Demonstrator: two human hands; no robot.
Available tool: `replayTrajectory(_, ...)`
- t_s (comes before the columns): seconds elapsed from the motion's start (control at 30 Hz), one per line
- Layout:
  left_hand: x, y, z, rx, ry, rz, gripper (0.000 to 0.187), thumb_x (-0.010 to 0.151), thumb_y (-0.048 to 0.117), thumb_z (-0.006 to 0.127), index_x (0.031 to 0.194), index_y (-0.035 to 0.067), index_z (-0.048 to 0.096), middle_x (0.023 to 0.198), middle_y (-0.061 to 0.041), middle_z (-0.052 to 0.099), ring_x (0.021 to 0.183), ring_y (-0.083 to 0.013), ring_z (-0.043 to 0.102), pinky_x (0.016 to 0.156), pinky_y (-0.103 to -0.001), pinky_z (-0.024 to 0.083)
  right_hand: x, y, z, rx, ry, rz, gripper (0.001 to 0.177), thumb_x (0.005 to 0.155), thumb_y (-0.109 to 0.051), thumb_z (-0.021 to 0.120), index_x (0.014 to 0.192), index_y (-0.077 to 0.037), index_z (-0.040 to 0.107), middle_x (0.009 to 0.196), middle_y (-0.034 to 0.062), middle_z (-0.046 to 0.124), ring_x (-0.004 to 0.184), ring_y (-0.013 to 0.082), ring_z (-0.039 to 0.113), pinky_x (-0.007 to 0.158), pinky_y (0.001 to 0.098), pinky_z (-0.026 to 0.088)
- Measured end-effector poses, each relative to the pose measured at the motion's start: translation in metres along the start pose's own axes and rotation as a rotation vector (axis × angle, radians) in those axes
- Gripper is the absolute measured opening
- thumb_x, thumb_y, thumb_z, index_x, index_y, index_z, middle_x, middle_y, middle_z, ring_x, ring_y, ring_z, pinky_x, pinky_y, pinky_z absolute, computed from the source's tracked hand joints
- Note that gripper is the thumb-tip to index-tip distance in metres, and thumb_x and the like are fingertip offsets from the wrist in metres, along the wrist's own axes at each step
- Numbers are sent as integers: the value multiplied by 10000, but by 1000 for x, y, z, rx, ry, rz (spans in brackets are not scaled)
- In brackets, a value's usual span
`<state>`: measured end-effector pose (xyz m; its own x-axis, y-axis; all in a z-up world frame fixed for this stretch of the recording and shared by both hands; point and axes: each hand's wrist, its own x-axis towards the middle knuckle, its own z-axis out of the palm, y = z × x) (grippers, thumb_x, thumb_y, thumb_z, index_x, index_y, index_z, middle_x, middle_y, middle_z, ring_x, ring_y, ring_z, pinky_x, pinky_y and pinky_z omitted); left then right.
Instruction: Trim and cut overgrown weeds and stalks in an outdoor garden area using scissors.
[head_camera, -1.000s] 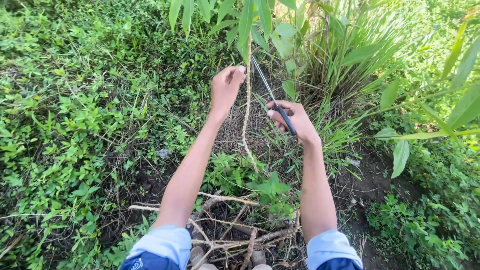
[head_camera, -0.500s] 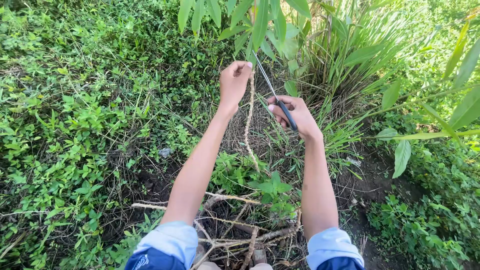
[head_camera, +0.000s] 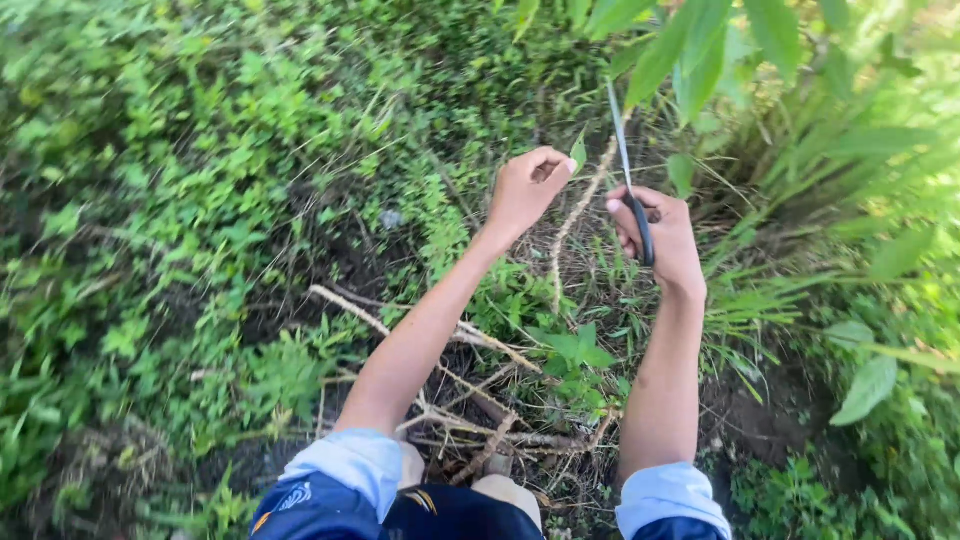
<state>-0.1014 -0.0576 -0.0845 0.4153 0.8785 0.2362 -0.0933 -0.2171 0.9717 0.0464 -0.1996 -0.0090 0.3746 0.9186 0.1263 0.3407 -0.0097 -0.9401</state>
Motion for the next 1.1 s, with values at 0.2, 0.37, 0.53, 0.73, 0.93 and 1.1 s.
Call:
replayTrajectory(0.2,-87,27,-60,168,135,97,195,911,298,732,994,129,783,857,-80,756,822,-203,730,806,-345,571,-28,26,8,74,-144,-52,201,935,-72,730,1117,9,704,540,103,555,414,113,559,398,217,439)
replayTrajectory(0.37,-160,46,-79,207,256,56,204,979,272,673,1101,138,767,939,-76,757,821,-156,676,784,-309,544,-61,46,4,181,-292,-23,247,915,-71,726,1153,-11,698,540,100,571,424,106,578,412,209,466)
replayTrajectory(0.53,-237,71,-84,238,455,84,192,1009,225,657,1154,145,754,952,-76,735,863,-163,666,746,-285,530,-92,50,-12,220,-435,-24,258,921,-75,733,1167,-8,700,558,89,584,429,80,562,419,189,453)
replayTrajectory(0.73,-326,115,-89,210,683,147,194,1030,162,612,1177,94,719,958,-85,733,927,-135,700,775,-242,570,-116,30,-4,272,-624,-123,265,947,-67,729,1200,-1,683,583,105,572,466,91,562,467,200,471)
replayTrajectory(0.93,-381,159,-110,193,853,95,238,991,191,580,1181,109,696,961,-35,730,891,-114,671,722,-251,495,-150,-19,24,135,-699,45,281,912,-88,681,1192,-98,707,669,-29,586,543,46,513,481,165,413)
replayTrajectory(1.1,-420,172,-149,232,968,152,229,1031,158,551,1193,76,690,933,-31,706,814,-91,618,678,-226,481,-154,-30,67,190,-784,9,293,928,-119,672,1216,-66,676,684,-20,584,548,45,502,504,163,397)
